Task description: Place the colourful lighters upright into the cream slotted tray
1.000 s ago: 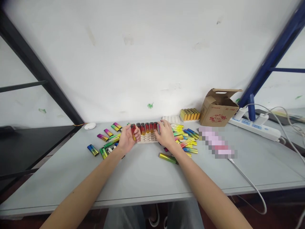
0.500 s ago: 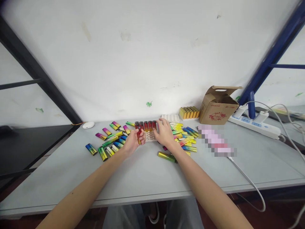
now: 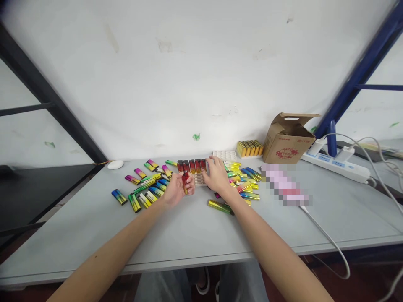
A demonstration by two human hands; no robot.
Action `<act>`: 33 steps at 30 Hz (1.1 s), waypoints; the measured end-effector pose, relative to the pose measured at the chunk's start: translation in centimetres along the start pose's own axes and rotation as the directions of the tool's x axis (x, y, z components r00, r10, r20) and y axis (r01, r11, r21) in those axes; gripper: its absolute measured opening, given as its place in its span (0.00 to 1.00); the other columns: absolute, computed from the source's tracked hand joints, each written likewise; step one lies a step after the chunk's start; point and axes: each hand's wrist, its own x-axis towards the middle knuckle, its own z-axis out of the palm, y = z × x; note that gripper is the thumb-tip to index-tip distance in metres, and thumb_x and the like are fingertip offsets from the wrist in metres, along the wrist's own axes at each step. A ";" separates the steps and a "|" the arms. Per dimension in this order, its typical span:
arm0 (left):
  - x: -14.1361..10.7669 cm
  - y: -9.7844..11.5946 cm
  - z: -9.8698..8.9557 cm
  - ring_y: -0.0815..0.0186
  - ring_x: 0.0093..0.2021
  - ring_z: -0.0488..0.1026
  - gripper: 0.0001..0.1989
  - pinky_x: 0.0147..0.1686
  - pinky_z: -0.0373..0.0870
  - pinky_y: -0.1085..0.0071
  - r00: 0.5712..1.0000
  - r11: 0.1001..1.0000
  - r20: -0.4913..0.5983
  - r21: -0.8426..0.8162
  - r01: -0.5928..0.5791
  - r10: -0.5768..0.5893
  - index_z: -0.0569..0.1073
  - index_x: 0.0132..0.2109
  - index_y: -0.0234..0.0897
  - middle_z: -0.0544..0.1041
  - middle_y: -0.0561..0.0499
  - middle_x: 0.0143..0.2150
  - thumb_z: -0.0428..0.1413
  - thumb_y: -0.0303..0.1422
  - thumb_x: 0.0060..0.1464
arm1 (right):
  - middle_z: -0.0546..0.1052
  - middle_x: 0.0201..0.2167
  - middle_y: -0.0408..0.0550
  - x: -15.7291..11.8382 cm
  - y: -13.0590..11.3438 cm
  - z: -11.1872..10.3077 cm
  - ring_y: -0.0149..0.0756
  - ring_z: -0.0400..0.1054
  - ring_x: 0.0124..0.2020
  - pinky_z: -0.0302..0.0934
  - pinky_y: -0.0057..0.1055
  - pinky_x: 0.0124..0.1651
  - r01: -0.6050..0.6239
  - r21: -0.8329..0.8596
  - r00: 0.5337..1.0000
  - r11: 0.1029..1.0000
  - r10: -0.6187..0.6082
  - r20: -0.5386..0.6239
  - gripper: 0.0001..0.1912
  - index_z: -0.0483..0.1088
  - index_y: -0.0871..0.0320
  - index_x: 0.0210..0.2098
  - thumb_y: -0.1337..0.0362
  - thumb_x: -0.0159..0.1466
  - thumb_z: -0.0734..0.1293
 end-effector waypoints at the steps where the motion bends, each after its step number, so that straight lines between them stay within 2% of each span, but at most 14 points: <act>1: 0.0 0.0 0.0 0.70 0.21 0.55 0.18 0.24 0.59 0.75 1.000 1.000 0.004 0.001 0.002 -0.002 0.59 0.26 0.37 0.54 0.56 0.22 0.38 0.38 0.61 | 0.67 0.55 0.64 0.0 0.0 0.0 0.51 0.59 0.59 0.56 0.48 0.61 -0.001 -0.001 1.000 1.000 0.001 0.002 0.23 0.65 0.66 0.54 0.62 0.62 0.61; 10: 0.0 0.1 -0.6 0.69 0.21 0.59 0.18 0.20 0.61 0.73 0.997 0.998 0.053 -0.028 0.051 -0.049 0.60 0.29 0.38 0.57 0.56 0.24 0.41 0.47 0.60 | 0.67 0.55 0.63 -0.1 -0.3 -0.2 0.52 0.60 0.59 0.57 0.50 0.61 0.009 0.013 1.000 1.000 -0.008 -0.011 0.22 0.65 0.63 0.54 0.62 0.62 0.61; 13: -0.1 0.3 -0.7 0.68 0.22 0.61 0.15 0.19 0.61 0.72 0.997 0.996 0.066 -0.072 0.055 -0.050 0.62 0.32 0.38 0.61 0.54 0.26 0.41 0.44 0.58 | 0.67 0.55 0.63 0.0 -0.3 -0.4 0.52 0.60 0.59 0.56 0.49 0.61 0.002 0.016 1.000 1.000 -0.002 0.003 0.22 0.66 0.64 0.53 0.62 0.62 0.61; 15: 0.0 0.4 -0.8 0.67 0.23 0.63 0.12 0.20 0.62 0.72 0.999 0.993 0.038 -0.111 0.030 -0.025 0.63 0.34 0.37 0.64 0.52 0.27 0.43 0.40 0.57 | 0.67 0.55 0.62 0.2 -0.4 -0.7 0.51 0.60 0.59 0.56 0.49 0.61 -0.009 0.034 1.000 0.999 0.009 -0.003 0.21 0.66 0.63 0.53 0.62 0.62 0.61; 20: 0.5 0.4 -0.9 0.68 0.26 0.67 0.06 0.25 0.65 0.73 0.997 0.997 -0.080 -0.079 -0.013 0.006 0.67 0.37 0.34 0.69 0.51 0.28 0.49 0.32 0.56 | 0.70 0.53 0.57 0.6 -1.5 -2.1 0.47 0.62 0.57 0.57 0.46 0.60 0.002 0.153 0.992 0.988 0.017 -0.128 0.18 0.66 0.59 0.52 0.63 0.63 0.60; 24: 0.4 0.1 -0.8 0.66 0.31 0.73 0.09 0.31 0.71 0.69 0.995 0.998 -0.083 0.047 -0.048 0.052 0.67 0.39 0.34 0.74 0.48 0.33 0.56 0.35 0.57 | 0.76 0.44 0.52 0.5 -3.1 -3.3 0.44 0.67 0.50 0.61 0.42 0.56 0.070 0.228 0.973 0.971 -0.016 -0.232 0.12 0.70 0.56 0.45 0.64 0.65 0.58; 28: 0.0 -0.1 -0.5 0.61 0.34 0.77 0.17 0.35 0.76 0.59 0.998 0.988 -0.056 0.152 0.024 -0.016 0.65 0.44 0.37 0.76 0.47 0.36 0.60 0.41 0.54 | 0.77 0.41 0.50 0.3 -4.2 -3.4 0.43 0.69 0.46 0.62 0.42 0.52 0.098 0.287 0.986 0.953 -0.053 -0.160 0.11 0.71 0.54 0.42 0.64 0.65 0.59; 33: 0.1 -0.1 -0.4 0.63 0.37 0.76 0.19 0.40 0.76 0.60 0.998 0.972 -0.027 0.229 -0.041 0.048 0.71 0.41 0.32 0.76 0.46 0.35 0.64 0.42 0.49 | 0.79 0.39 0.48 0.2 -4.0 -2.8 0.42 0.70 0.46 0.64 0.41 0.50 0.102 0.330 0.994 0.938 -0.085 -0.065 0.12 0.73 0.55 0.44 0.63 0.63 0.62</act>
